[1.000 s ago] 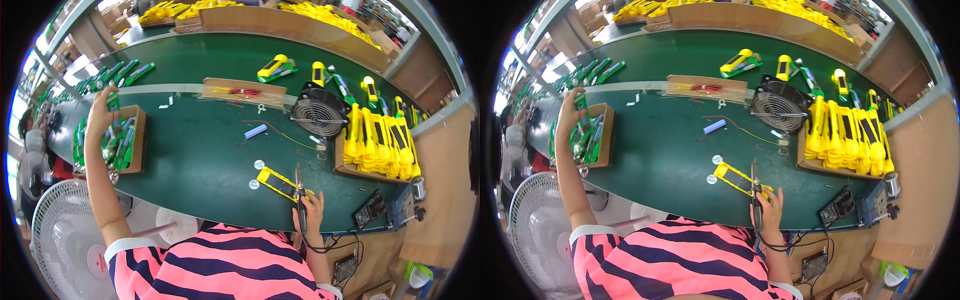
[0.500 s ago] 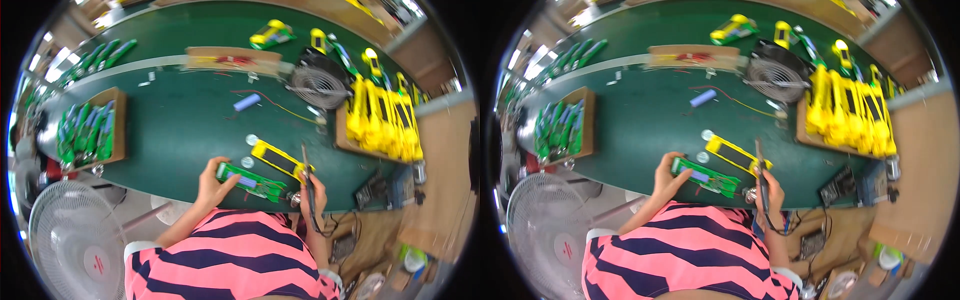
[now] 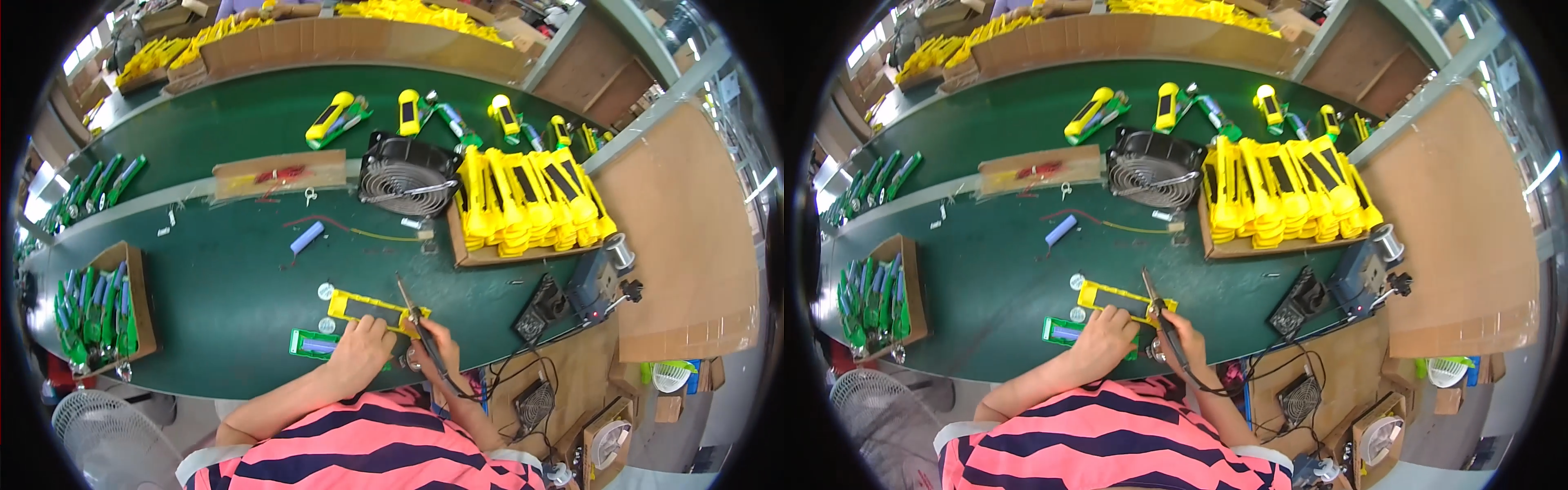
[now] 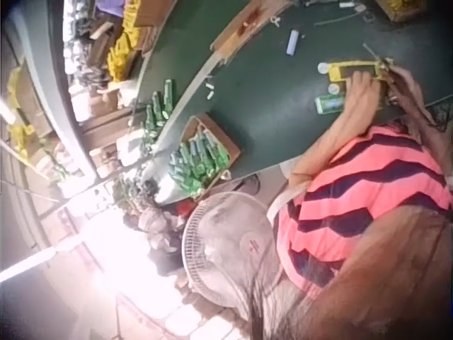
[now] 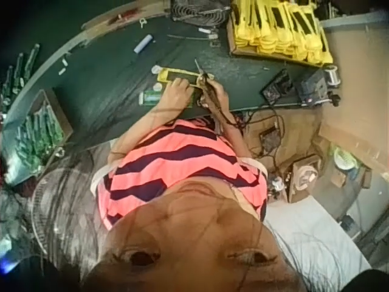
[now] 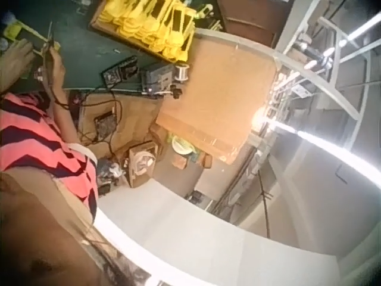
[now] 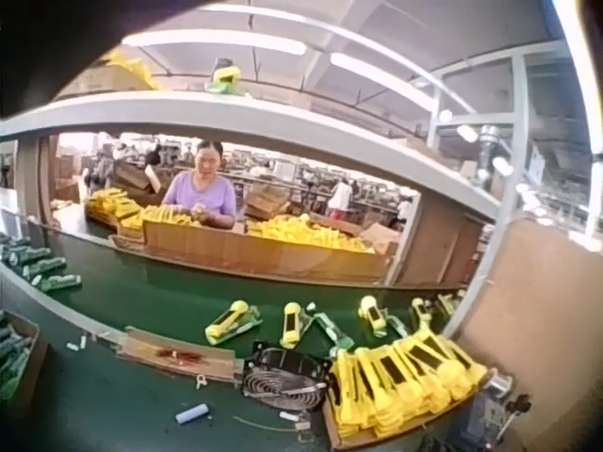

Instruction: Assembling components for flashlights by soldering wires to circuit boards at a factory workbench.

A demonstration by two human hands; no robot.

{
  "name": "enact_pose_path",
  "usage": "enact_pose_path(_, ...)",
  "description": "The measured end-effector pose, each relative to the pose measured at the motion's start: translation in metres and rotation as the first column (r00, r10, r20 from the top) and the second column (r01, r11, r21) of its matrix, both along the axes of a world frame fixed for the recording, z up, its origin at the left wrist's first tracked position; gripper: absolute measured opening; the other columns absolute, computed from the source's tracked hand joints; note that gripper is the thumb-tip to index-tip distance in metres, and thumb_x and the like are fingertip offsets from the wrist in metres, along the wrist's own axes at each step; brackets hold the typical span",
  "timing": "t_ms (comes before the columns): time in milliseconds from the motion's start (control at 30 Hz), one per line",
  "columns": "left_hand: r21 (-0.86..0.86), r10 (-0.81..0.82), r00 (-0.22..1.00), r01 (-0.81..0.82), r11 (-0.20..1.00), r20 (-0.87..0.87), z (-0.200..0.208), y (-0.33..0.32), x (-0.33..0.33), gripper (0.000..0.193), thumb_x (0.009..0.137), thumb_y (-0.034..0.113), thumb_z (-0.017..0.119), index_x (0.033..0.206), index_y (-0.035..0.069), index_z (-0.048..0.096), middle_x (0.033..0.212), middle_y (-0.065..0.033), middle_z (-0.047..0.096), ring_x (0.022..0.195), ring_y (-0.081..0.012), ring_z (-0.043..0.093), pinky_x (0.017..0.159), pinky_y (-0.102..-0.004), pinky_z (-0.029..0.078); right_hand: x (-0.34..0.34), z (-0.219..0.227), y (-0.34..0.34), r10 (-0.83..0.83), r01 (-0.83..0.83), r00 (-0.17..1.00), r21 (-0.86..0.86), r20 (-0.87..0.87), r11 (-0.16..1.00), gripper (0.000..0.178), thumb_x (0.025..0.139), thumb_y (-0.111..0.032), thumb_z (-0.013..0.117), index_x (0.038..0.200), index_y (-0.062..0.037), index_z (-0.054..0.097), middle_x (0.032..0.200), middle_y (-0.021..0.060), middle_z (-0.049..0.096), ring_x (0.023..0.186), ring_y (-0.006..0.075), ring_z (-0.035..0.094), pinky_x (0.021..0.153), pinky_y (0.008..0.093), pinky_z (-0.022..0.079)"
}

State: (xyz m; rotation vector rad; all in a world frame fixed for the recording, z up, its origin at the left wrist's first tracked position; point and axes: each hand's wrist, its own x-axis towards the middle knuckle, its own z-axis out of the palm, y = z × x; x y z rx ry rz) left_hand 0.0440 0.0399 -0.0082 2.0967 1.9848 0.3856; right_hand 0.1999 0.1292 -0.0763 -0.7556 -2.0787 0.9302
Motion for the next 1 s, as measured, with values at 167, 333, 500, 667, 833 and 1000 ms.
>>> enact_pose_path(167,0.169,-0.117,0.937,0.064,0.984,0.328,-0.012,-0.005,0.0,0.015,0.069,0.011,0.064,0.084,0.009,0.061,0.084,-0.0034,0.053,0.081,-0.022,0.05,0.072,-0.0347,0.039,0.0,0.004,-0.003,0.064,-0.064,0.998,0.008,0.023,0.998,0.044,0.075,0.001,0.06,0.112,-0.0092,0.038,0.095,0.0083,0.064,0.062,0.0198,0.063,0.052,0.0271,0.048)
enact_pose_path(333,0.174,-0.042,0.553,-0.188,0.967,0.832,-0.001,-0.01,0.0,0.015,0.073,-0.001,0.06,0.086,0.004,0.065,0.09,-0.0075,0.057,0.086,-0.0211,0.055,0.071,-0.0299,0.045,-0.003,0.003,-0.001,0.012,-0.011,1.0,-0.038,0.027,0.999,0.041,0.076,-0.002,0.062,0.111,-0.0097,0.042,0.083,0.0106,0.064,0.061,0.0191,0.063,0.051,0.0271,0.048)
enact_pose_path(500,-0.042,0.188,0.231,-0.52,0.853,0.955,0.013,-0.03,-0.021,0.012,0.074,0.0,0.063,0.085,0.004,0.065,0.073,-0.002,0.058,0.073,-0.0113,0.052,0.066,-0.0244,0.04,-0.003,0.016,-0.006,0.107,-0.128,0.99,-0.261,-0.093,0.957,0.037,0.079,0.001,0.058,0.109,-0.0084,0.041,0.09,0.009,0.064,0.06,0.0101,0.06,0.049,0.0224,0.046)
enact_pose_path(667,0.349,0.311,0.895,-0.416,0.839,0.319,0.006,-0.031,-0.061,0.006,0.066,0.008,0.066,0.07,0.007,0.062,0.065,-0.0033,0.055,0.068,-0.0198,0.053,0.068,-0.0315,0.039,0.012,0.022,-0.001,0.284,-0.289,0.957,-0.147,-0.051,0.946,0.038,0.074,0.001,0.063,0.107,-0.0063,0.046,0.099,0.0117,0.063,0.082,0.0221,0.064,0.068,0.0275,0.051)
enact_pose_path(833,0.029,0.221,0.952,-0.232,0.972,0.213,0.006,-0.039,-0.068,0.009,0.072,0.008,0.058,0.076,0.008,0.066,0.07,-0.0048,0.055,0.069,-0.0213,0.055,0.063,-0.0328,0.042,-0.001,0.055,-0.003,0.304,-0.3,0.951,0.066,-0.051,0.952,0.02,0.071,-0.007,0.067,0.088,0.0011,0.06,0.077,0.0118,0.065,0.081,0.0286,0.063,0.084,0.0408,0.045)
enact_pose_path(1000,-0.048,0.176,0.869,-0.174,0.984,0.462,0.03,-0.044,-0.06,0.02,0.073,0.002,0.056,0.09,0.007,0.066,0.075,-0.0105,0.054,0.074,-0.0271,0.057,0.064,-0.034,0.046,-0.001,0.032,-0.022,0.086,-0.161,0.974,-0.367,-0.212,0.916,0.023,0.077,-0.003,0.062,0.097,0.0063,0.056,0.092,0.0154,0.061,0.079,0.0234,0.064,0.073,0.031,0.05)
